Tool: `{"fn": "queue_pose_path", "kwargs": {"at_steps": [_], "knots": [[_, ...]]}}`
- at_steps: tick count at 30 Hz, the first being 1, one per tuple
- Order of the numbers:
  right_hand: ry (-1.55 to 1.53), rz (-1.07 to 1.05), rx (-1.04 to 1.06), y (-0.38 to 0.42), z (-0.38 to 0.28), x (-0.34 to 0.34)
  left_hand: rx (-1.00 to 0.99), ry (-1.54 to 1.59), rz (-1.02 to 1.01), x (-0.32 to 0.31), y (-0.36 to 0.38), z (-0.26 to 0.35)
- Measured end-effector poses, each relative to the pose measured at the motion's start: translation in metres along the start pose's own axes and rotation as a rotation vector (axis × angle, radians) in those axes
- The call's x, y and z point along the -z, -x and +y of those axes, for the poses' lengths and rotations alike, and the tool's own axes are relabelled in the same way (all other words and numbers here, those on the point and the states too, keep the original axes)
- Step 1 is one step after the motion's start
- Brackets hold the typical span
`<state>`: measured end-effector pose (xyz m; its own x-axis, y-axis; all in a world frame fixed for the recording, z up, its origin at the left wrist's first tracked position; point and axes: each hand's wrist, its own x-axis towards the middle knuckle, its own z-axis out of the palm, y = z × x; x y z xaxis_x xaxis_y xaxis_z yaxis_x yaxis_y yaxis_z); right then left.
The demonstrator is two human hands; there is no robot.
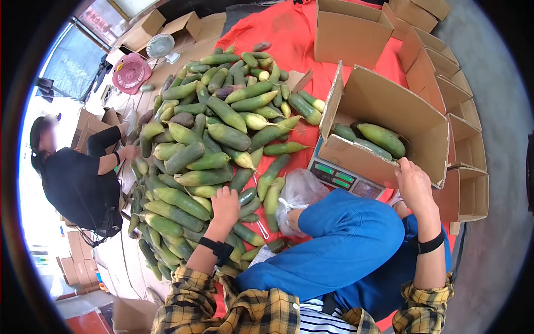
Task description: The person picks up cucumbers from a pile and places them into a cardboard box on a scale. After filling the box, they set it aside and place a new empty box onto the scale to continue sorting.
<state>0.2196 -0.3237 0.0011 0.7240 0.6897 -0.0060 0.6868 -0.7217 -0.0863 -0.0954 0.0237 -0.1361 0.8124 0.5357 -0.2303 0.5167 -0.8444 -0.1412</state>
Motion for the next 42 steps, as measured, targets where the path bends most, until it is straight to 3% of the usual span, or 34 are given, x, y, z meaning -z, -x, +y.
{"fn": "queue_pose_path", "kwargs": {"at_steps": [5,7,11,15,17,23,26,29,31,35,39,41,42], "knots": [[-0.003,-0.002,-0.007,0.0,-0.004,0.003,0.008,-0.001,-0.115,-0.002,0.018,-0.013],[-0.011,-0.015,-0.022,0.0,-0.005,0.004,0.087,0.119,0.204,0.02,0.007,-0.028],[-0.021,-0.02,-0.052,-0.001,-0.007,0.005,0.161,-0.033,0.655,0.083,-0.032,-0.078],[-0.029,-0.015,-0.05,-0.002,-0.004,0.001,0.093,-0.172,0.587,0.069,-0.066,-0.12],[0.005,0.017,-0.016,-0.001,0.003,-0.007,0.149,-0.061,0.32,0.057,-0.078,-0.129],[-0.015,0.095,-0.024,-0.001,0.005,-0.017,0.063,0.047,0.442,0.06,-0.046,-0.12],[0.004,0.045,-0.045,-0.001,0.001,-0.011,0.079,0.242,0.642,0.07,-0.026,-0.111],[0.023,0.033,-0.025,0.0,0.001,-0.01,0.28,0.771,0.487,0.15,-0.011,-0.052],[0.016,0.009,-0.041,0.0,0.002,-0.012,0.006,1.127,0.555,0.186,-0.008,-0.02],[0.038,0.043,-0.013,0.001,0.002,-0.013,-0.329,1.475,0.763,0.26,-0.02,0.073],[0.046,0.034,-0.015,0.001,0.002,-0.013,-0.445,1.715,0.52,0.287,-0.065,0.148],[0.049,0.025,-0.023,0.002,0.002,-0.014,-0.464,1.663,0.289,0.268,-0.099,0.172],[0.032,0.025,-0.016,0.003,0.002,-0.012,-0.359,1.676,0.25,0.25,-0.106,0.178]]}}
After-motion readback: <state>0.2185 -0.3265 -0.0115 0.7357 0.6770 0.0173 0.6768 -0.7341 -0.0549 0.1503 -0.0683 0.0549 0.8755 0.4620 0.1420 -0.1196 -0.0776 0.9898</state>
